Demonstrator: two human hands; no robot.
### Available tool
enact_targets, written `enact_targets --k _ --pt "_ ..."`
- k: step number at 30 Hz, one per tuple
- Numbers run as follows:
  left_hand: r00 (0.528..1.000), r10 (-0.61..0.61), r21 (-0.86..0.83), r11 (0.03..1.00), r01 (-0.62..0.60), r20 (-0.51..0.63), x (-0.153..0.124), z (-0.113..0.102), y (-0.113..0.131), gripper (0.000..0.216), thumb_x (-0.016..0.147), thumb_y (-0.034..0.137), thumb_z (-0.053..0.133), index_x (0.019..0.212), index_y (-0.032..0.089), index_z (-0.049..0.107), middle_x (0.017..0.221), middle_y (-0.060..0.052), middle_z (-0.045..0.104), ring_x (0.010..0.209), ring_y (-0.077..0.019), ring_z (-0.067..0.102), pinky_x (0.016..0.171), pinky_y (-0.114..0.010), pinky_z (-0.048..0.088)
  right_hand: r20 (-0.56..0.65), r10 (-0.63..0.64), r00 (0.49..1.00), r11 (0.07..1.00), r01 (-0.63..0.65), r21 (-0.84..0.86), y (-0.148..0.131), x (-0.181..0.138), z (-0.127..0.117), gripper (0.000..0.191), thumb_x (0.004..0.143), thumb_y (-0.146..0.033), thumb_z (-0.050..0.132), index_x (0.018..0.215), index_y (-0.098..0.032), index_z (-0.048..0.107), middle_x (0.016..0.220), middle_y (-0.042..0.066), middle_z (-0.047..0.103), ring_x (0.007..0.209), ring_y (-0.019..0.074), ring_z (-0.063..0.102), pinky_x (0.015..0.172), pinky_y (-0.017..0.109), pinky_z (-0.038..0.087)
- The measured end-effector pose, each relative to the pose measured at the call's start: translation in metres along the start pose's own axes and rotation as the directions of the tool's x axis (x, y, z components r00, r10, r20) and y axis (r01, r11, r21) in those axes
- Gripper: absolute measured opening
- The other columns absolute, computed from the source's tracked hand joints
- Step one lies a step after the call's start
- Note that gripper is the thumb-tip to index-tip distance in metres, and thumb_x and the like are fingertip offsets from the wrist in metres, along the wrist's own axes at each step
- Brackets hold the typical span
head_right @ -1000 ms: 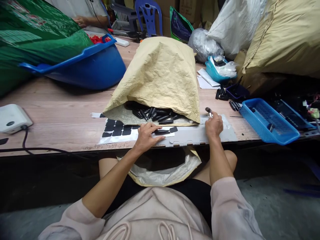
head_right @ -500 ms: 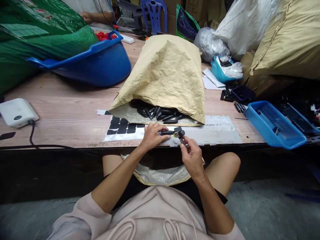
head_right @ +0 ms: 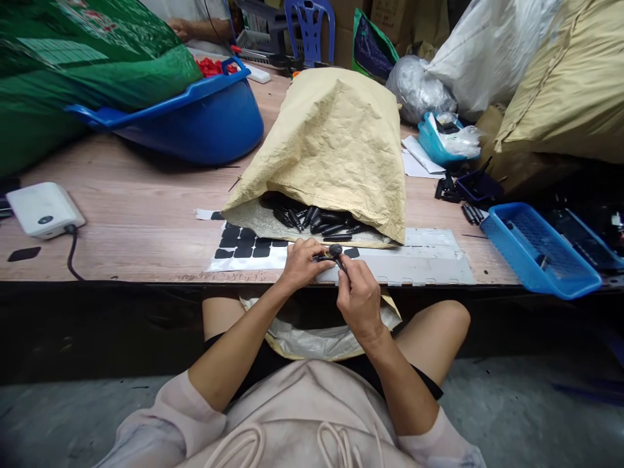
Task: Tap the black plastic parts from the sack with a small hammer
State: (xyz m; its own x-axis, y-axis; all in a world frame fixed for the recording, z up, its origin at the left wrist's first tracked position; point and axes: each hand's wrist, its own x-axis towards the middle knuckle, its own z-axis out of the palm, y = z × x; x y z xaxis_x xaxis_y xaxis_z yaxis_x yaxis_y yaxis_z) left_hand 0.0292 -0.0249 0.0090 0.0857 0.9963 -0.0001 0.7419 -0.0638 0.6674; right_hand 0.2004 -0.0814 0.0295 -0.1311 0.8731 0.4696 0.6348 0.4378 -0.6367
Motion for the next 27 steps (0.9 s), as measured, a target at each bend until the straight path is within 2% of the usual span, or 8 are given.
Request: enact_targets --k 4,6,10,15,17,20,23,27 --pt "1.0 0.009 -0.01 1.0 -0.009 -0.008 0.0 -0.001 0.001 0.014 0.086 0.036 0.082 0.099 0.031 0.082 0.1 -0.002 0.072 0.105 -0.0269 0.055 0.097 -0.044 0.039 0.067 0.008 0.998 0.994 0.0 -0.111 0.003 -0.001 0.007 0.036 0.103 -0.022 0.047 0.13 -0.022 0.071 0.104 0.01 0.073 0.098 0.0228 0.069 0.091 0.037 0.057" --pt "1.0 0.005 -0.008 1.0 -0.005 -0.01 0.0 -0.001 0.002 0.015 0.085 0.035 0.083 0.099 0.032 0.083 0.099 -0.002 0.071 0.106 -0.0273 0.055 0.097 -0.045 0.039 0.058 0.02 0.998 0.994 -0.013 -0.113 0.004 -0.001 0.004 0.036 0.103 -0.022 0.047 0.13 -0.023 0.071 0.104 0.01 0.074 0.099 0.0229 0.069 0.091 0.037 0.057" --pt "1.0 0.016 -0.002 1.0 -0.016 -0.023 0.0 0.001 0.001 0.017 0.083 0.036 0.085 0.099 0.033 0.083 0.099 -0.003 0.071 0.107 -0.0282 0.054 0.097 -0.045 0.039 -0.034 0.007 0.999 0.996 -0.01 -0.084 0.002 -0.001 -0.003 0.036 0.104 -0.024 0.047 0.132 -0.025 0.07 0.109 0.011 0.074 0.104 0.0234 0.069 0.097 0.039 0.057" --pt "1.0 0.002 -0.018 1.0 -0.003 -0.029 0.0 0.001 0.002 0.013 0.084 0.035 0.084 0.097 0.033 0.083 0.099 -0.002 0.072 0.107 -0.0278 0.055 0.098 -0.045 0.04 0.034 0.04 0.999 0.994 -0.036 -0.107 0.006 -0.006 -0.002 0.036 0.104 -0.023 0.046 0.13 -0.025 0.071 0.105 0.009 0.074 0.1 0.0224 0.07 0.094 0.037 0.057" --pt "1.0 0.006 -0.022 1.0 -0.007 -0.028 0.0 0.001 0.002 0.014 0.083 0.035 0.084 0.097 0.033 0.083 0.099 -0.002 0.072 0.107 -0.028 0.055 0.099 -0.046 0.039 -0.001 0.03 1.0 0.995 -0.03 -0.099 0.009 -0.004 -0.005 0.035 0.103 -0.023 0.047 0.129 -0.025 0.071 0.107 0.009 0.074 0.101 0.0222 0.07 0.094 0.037 0.057" --pt "0.999 0.019 -0.014 1.0 -0.019 -0.04 -0.002 0.001 0.003 0.016 0.083 0.035 0.084 0.098 0.031 0.082 0.1 -0.002 0.072 0.107 -0.0281 0.055 0.099 -0.046 0.039 -0.14 0.026 0.99 0.989 -0.046 -0.143 0.019 0.005 -0.019 0.033 0.102 -0.026 0.05 0.127 -0.024 0.071 0.112 0.01 0.074 0.104 0.0231 0.069 0.097 0.038 0.055" --pt "0.998 0.029 0.004 1.0 -0.029 -0.05 -0.004 0.001 0.003 0.017 0.083 0.033 0.084 0.099 0.029 0.081 0.101 -0.002 0.072 0.107 -0.0282 0.055 0.099 -0.045 0.04 -0.274 0.117 0.955 0.943 -0.193 -0.272 0.043 0.019 -0.041 0.036 0.099 -0.027 0.051 0.128 -0.021 0.071 0.111 0.011 0.072 0.104 0.0247 0.066 0.097 0.04 0.052" --pt "0.997 0.052 0.021 0.999 -0.051 -0.05 -0.003 0.002 0.004 0.017 0.082 0.033 0.084 0.098 0.029 0.081 0.1 -0.003 0.072 0.107 -0.0287 0.055 0.098 -0.046 0.04 -0.373 0.299 0.878 0.778 -0.451 -0.438 0.091 0.037 -0.064 0.045 0.09 -0.02 0.05 0.13 -0.02 0.072 0.11 0.012 0.069 0.102 0.027 0.061 0.091 0.039 0.048"
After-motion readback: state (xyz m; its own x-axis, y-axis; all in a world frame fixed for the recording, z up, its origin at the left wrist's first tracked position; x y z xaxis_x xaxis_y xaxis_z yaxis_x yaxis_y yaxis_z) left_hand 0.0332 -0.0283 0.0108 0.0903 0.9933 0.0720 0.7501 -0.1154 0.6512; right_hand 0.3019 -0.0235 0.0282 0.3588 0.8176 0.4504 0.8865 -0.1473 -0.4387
